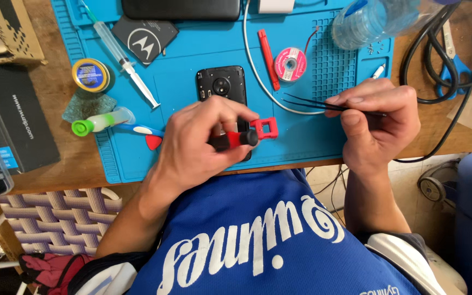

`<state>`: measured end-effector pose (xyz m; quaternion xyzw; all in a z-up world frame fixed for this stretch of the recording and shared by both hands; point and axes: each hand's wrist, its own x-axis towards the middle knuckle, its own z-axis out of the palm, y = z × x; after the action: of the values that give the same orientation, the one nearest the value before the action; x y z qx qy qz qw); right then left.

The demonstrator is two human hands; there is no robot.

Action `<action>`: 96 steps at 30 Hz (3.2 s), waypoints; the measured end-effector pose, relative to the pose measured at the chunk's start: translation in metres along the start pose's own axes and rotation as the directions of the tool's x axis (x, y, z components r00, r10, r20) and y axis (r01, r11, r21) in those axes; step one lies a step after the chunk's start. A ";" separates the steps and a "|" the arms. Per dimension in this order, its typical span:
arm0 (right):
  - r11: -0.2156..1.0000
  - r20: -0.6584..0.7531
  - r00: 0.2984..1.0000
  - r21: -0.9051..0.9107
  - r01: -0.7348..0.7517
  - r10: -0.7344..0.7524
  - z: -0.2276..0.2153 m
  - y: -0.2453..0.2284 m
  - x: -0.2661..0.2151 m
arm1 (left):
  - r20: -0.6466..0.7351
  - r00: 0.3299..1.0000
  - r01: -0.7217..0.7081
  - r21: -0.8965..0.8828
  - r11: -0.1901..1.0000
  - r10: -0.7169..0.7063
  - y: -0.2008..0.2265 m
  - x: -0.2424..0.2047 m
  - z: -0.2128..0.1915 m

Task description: The person uses a soldering iron and tweezers to work on the internal components of a disassembled smartphone placed on a blue mat. The person repeatedly applies the soldering iron to small areas while holding wires or components with tweezers.

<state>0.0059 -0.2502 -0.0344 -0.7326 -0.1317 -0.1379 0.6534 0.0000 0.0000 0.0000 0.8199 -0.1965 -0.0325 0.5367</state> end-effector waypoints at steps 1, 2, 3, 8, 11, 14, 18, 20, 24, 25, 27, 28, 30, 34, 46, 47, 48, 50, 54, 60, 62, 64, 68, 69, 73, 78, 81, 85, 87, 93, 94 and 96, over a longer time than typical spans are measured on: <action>1.000 -0.004 1.000 0.001 0.007 -0.007 0.000 -0.001 0.001 | 0.000 1.000 -0.007 0.005 1.000 0.007 0.003 0.000 -0.001; 1.000 0.001 1.000 -0.006 0.010 -0.010 0.000 -0.001 0.001 | -0.017 0.998 0.059 -0.169 0.984 -0.063 0.007 0.000 -0.003; 1.000 0.005 1.000 -0.012 0.012 -0.012 0.000 -0.002 0.002 | -0.018 0.991 0.119 -0.337 0.934 -0.133 0.011 0.001 -0.004; 1.000 0.018 1.000 0.009 0.019 -0.019 0.000 -0.002 0.001 | -0.046 0.974 0.159 -0.552 0.818 -0.221 0.003 -0.002 -0.005; 0.999 0.019 0.999 0.023 0.029 -0.029 -0.001 -0.001 0.000 | -0.032 0.957 0.195 -0.660 0.726 -0.287 -0.003 -0.003 -0.007; 0.997 0.008 0.998 0.030 0.068 -0.068 0.001 -0.003 -0.002 | -0.025 0.943 0.223 -0.690 0.689 -0.330 -0.006 -0.003 -0.008; 0.968 0.002 0.974 0.104 0.227 -0.228 0.008 0.001 -0.011 | -0.008 0.929 0.217 -0.799 0.561 -0.370 -0.013 -0.006 -0.009; 0.961 0.057 0.964 0.115 0.253 -0.261 0.016 -0.003 -0.009 | -0.008 0.930 0.194 -0.838 0.510 -0.368 -0.017 -0.008 -0.008; 0.919 0.177 0.902 0.053 0.392 -0.395 0.022 -0.006 -0.003 | -0.015 0.933 0.153 -0.887 0.435 -0.359 -0.019 -0.009 -0.008; 0.919 0.182 0.901 0.055 0.391 -0.394 0.023 -0.007 -0.001 | -0.018 0.932 0.150 -0.889 0.433 -0.361 -0.020 -0.008 -0.009; 0.865 0.228 0.845 -0.019 0.501 -0.484 0.024 -0.010 0.003 | -0.014 0.925 0.164 -0.887 0.431 -0.381 -0.020 -0.008 -0.009; 0.865 0.233 0.844 -0.018 0.501 -0.483 0.024 -0.012 0.003 | -0.017 0.924 0.161 -0.889 0.428 -0.382 -0.021 -0.008 -0.008; 0.835 0.289 0.811 -0.063 0.546 -0.508 0.025 -0.015 0.003 | -0.018 0.921 0.159 -0.895 0.418 -0.388 -0.022 -0.008 -0.008; 0.791 0.277 0.770 -0.056 0.610 -0.574 0.033 -0.017 0.008 | -0.015 0.921 0.146 -0.913 0.382 -0.388 -0.022 -0.008 -0.008; 0.815 0.320 0.787 -0.071 0.575 -0.527 0.032 -0.016 0.004 | -0.006 0.922 0.180 -0.880 0.440 -0.388 -0.020 -0.007 -0.008; 0.811 0.313 0.784 -0.066 0.581 -0.537 0.032 -0.016 0.005 | -0.005 0.925 0.175 -0.882 0.438 -0.379 -0.019 -0.007 -0.008; 0.807 0.305 0.780 -0.061 0.588 -0.546 0.033 -0.015 0.005 | -0.005 0.929 0.169 -0.884 0.435 -0.371 -0.019 -0.006 -0.007; 0.804 0.305 0.778 -0.062 0.591 -0.549 0.033 -0.016 0.005 | 0.003 0.928 0.183 -0.875 0.448 -0.372 -0.018 -0.006 -0.008; 0.803 0.301 0.778 -0.065 0.593 -0.551 0.034 -0.018 0.006 | 0.026 0.939 0.189 -0.873 0.451 -0.343 -0.019 -0.006 -0.009; 0.818 0.302 0.796 -0.077 0.570 -0.525 0.032 -0.019 0.002 | 0.029 0.933 0.207 -0.859 0.468 -0.358 -0.017 -0.005 -0.009; 0.817 0.298 0.794 -0.071 0.572 -0.530 0.033 -0.019 0.003 | 0.029 0.930 0.219 -0.845 0.487 -0.367 -0.015 -0.004 -0.009; 0.816 0.295 0.792 -0.065 0.575 -0.535 0.033 -0.019 0.003 | 0.028 0.927 0.230 -0.831 0.507 -0.375 -0.014 -0.004 -0.010; 0.818 0.288 0.795 -0.063 0.572 -0.534 0.033 -0.016 0.002 | 0.031 0.928 0.233 -0.827 0.512 -0.371 -0.014 -0.004 -0.010; 0.814 0.274 0.793 -0.056 0.578 -0.544 0.033 -0.015 0.002 | 0.030 0.927 0.234 -0.825 0.514 -0.374 -0.014 -0.005 -0.010; 0.801 0.247 0.785 -0.049 0.596 -0.569 0.033 -0.012 0.002 | 0.021 0.930 0.218 -0.834 0.507 -0.366 -0.015 -0.004 -0.009; 0.822 0.263 0.799 -0.033 0.568 -0.541 0.029 -0.010 -0.001 | 0.020 0.931 0.217 -0.834 0.508 -0.364 -0.017 -0.006 -0.009; 0.835 0.255 0.812 -0.030 0.549 -0.525 0.028 -0.009 -0.002 | 0.014 0.929 0.219 -0.827 0.518 -0.370 -0.016 -0.005 -0.010; 0.874 0.241 0.845 0.029 0.485 -0.477 0.024 -0.004 -0.006 | -0.015 0.928 0.223 -0.778 0.588 -0.372 -0.008 -0.003 -0.011; 0.898 0.162 0.884 0.109 0.426 -0.439 0.024 0.000 -0.008 | -0.113 0.919 0.181 -0.729 0.660 -0.378 -0.008 -0.004 -0.010; 0.927 -0.015 0.986 0.339 0.159 -0.164 0.025 -0.007 -0.007 | -0.411 0.900 -0.010 -0.352 0.936 -0.145 0.012 -0.001 -0.004; 0.927 -0.012 0.987 0.340 0.157 -0.162 0.025 -0.006 -0.006 | -0.413 0.899 -0.008 -0.353 0.936 -0.148 0.010 -0.002 -0.002; 0.946 -0.014 0.995 0.308 0.098 -0.098 0.023 -0.007 -0.007 | -0.363 0.932 -0.054 -0.095 0.994 0.016 0.007 -0.004 0.001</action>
<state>-0.0025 -0.2270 -0.0334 -0.6145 -0.1885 -0.1474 0.7517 -0.0059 -0.0021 0.0053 0.7794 -0.1073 0.1184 0.6058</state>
